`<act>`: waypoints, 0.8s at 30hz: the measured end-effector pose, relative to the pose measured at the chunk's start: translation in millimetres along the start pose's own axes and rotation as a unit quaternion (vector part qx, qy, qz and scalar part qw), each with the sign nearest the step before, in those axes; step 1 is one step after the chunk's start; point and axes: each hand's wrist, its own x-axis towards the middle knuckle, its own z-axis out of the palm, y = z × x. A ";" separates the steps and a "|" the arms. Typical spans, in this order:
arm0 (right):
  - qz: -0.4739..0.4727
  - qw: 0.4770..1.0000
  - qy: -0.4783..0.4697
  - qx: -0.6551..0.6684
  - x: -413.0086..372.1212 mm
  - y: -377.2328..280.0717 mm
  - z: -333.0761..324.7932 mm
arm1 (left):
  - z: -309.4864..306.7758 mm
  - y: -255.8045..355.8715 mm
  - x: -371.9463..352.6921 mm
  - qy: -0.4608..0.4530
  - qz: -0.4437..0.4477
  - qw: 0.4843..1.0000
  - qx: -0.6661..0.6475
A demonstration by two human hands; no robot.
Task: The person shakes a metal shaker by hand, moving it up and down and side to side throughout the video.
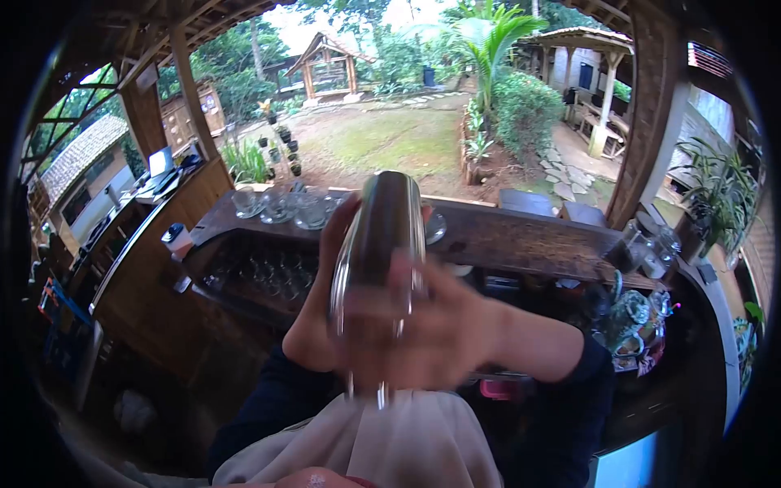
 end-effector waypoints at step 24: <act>0.090 0.859 -0.157 -0.479 -134.0 -14.0 -247.3 | 117.4 -199.2 226.9 -0.205 -0.135 0.968 0.054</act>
